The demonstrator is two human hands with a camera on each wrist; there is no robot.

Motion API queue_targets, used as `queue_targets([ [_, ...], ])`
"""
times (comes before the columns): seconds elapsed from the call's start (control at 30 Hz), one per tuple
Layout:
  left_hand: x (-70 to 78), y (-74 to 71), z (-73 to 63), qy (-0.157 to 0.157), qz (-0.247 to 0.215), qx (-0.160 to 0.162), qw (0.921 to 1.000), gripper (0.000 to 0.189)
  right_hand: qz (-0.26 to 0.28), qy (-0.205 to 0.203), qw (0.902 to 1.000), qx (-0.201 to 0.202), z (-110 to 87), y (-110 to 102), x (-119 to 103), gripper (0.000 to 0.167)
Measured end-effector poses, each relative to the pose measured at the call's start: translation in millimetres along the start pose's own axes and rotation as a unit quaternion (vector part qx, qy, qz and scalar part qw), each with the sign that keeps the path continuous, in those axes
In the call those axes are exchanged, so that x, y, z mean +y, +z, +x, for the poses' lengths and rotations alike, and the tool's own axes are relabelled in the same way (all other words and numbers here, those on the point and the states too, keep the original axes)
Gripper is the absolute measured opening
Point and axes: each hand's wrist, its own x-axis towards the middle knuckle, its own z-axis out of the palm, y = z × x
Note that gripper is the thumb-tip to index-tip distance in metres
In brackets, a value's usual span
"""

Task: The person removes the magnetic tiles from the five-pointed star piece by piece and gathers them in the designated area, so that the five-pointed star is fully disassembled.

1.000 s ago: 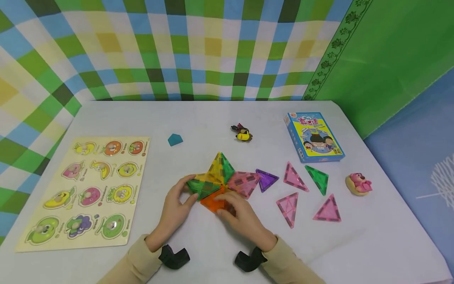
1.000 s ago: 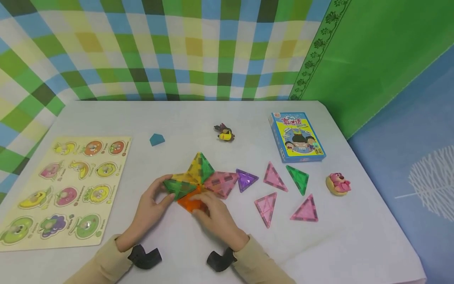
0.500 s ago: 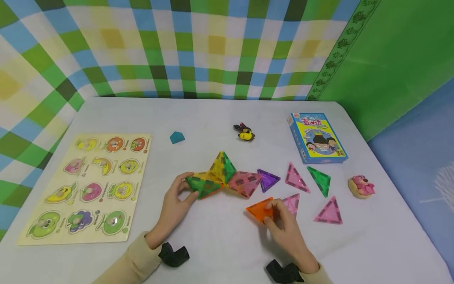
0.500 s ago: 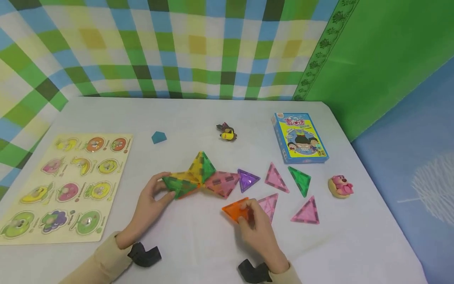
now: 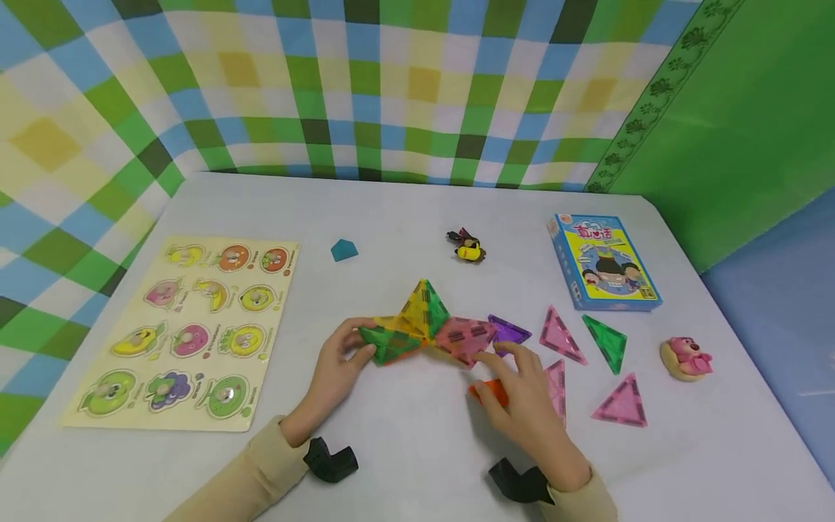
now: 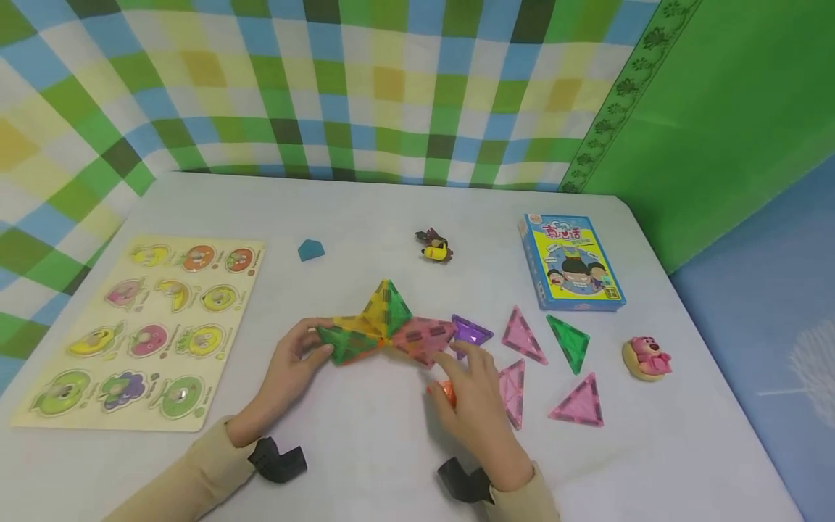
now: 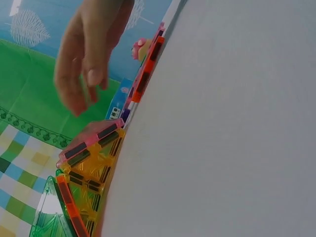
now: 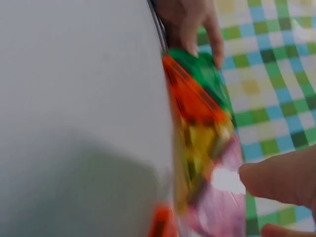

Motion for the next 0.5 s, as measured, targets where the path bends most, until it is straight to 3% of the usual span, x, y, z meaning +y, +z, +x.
queue_targets([
  [0.13, 0.8, 3.8, 2.9, -0.029, -0.028, -0.014, 0.9991, 0.032, 0.026, -0.056, 0.9981, -0.001, 18.4, 19.4, -9.9, 0.032],
  [0.33, -0.3, 4.6, 2.7, -0.053, -0.041, -0.057, 0.9962, 0.032, 0.012, -0.036, 0.9981, -0.05, 24.7, 38.7, -18.4, 0.02],
  [0.5, -0.1, -3.4, 4.4, -0.071, -0.033, -0.08, 0.9937, 0.031, 0.023, -0.04, 0.9982, -0.038, 27.1, 46.0, -17.7, 0.017],
])
